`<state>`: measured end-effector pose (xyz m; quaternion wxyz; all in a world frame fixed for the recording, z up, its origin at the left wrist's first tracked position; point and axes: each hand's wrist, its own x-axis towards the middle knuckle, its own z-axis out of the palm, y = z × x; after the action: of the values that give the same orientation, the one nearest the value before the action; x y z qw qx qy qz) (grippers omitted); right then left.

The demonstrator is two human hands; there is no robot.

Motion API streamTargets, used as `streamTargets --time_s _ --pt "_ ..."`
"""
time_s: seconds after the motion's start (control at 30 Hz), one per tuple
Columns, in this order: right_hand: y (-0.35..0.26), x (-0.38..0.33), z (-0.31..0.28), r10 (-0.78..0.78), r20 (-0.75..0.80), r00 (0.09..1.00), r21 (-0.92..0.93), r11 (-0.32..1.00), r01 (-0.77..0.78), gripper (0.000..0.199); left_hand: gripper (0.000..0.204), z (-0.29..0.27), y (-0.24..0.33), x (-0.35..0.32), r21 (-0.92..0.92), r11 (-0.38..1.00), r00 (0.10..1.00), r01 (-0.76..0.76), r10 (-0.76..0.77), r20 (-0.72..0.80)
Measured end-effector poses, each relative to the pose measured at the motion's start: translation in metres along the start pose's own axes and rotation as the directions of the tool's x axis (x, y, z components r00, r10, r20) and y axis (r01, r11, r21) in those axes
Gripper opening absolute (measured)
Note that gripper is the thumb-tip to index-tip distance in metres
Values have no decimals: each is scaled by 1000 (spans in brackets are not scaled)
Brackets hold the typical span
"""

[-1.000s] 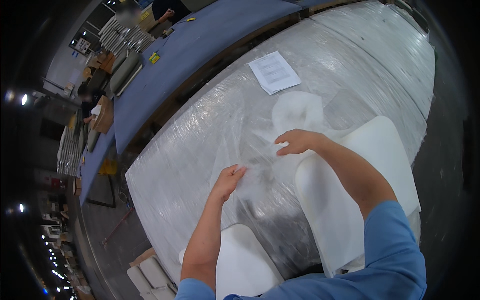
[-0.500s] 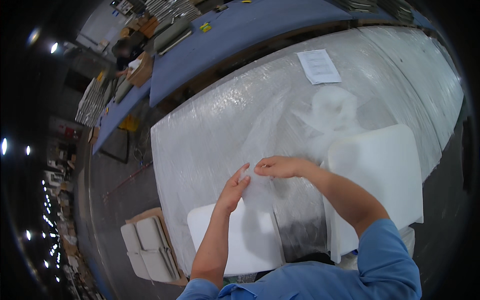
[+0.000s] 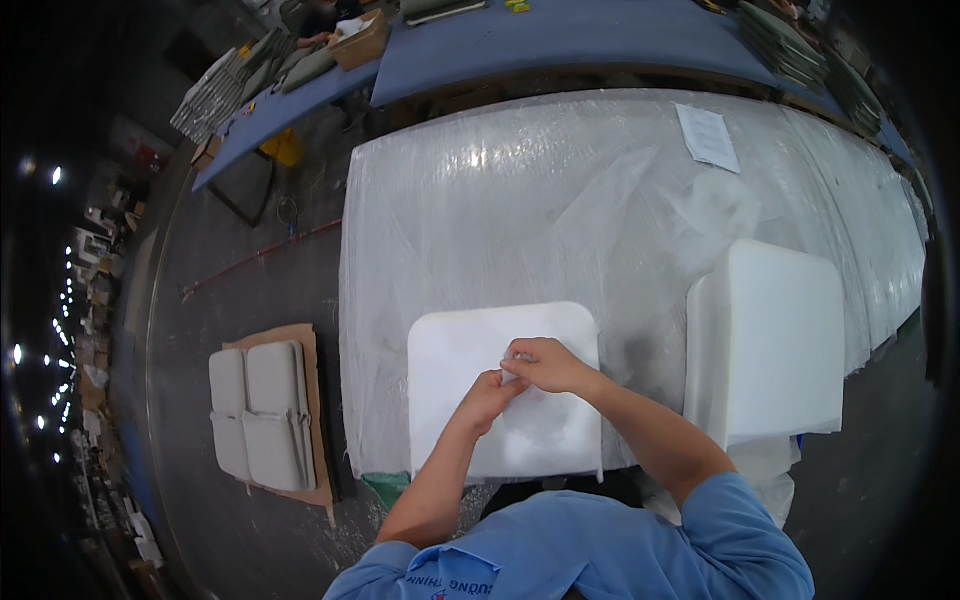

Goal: The person repeatedly picks up white fabric pieces, folds them by hand, and places them into a cardboard box. The person also handles white foam sheets, folding and stacking them on a table. The task is performed in a factory setting with other workers visible in the background.

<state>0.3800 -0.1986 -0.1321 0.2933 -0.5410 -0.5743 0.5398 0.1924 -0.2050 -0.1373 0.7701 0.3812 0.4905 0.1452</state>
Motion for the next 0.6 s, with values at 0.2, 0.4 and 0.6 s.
streamTargets --time_s 0.2,0.4,0.6 --pt "19 10 100 -51 -59 997 -5 999 51 24 27 -61 -35 -50 171 981 995 95 -87 -52" --pt "88 20 125 60 -501 863 -197 963 -181 24 28 -96 -66 -111 66 998 1000 4 -3 -22" --pt "56 -4 114 373 -150 916 330 892 -309 26 32 -135 -87 -137 -278 958 971 -74 5 -240"
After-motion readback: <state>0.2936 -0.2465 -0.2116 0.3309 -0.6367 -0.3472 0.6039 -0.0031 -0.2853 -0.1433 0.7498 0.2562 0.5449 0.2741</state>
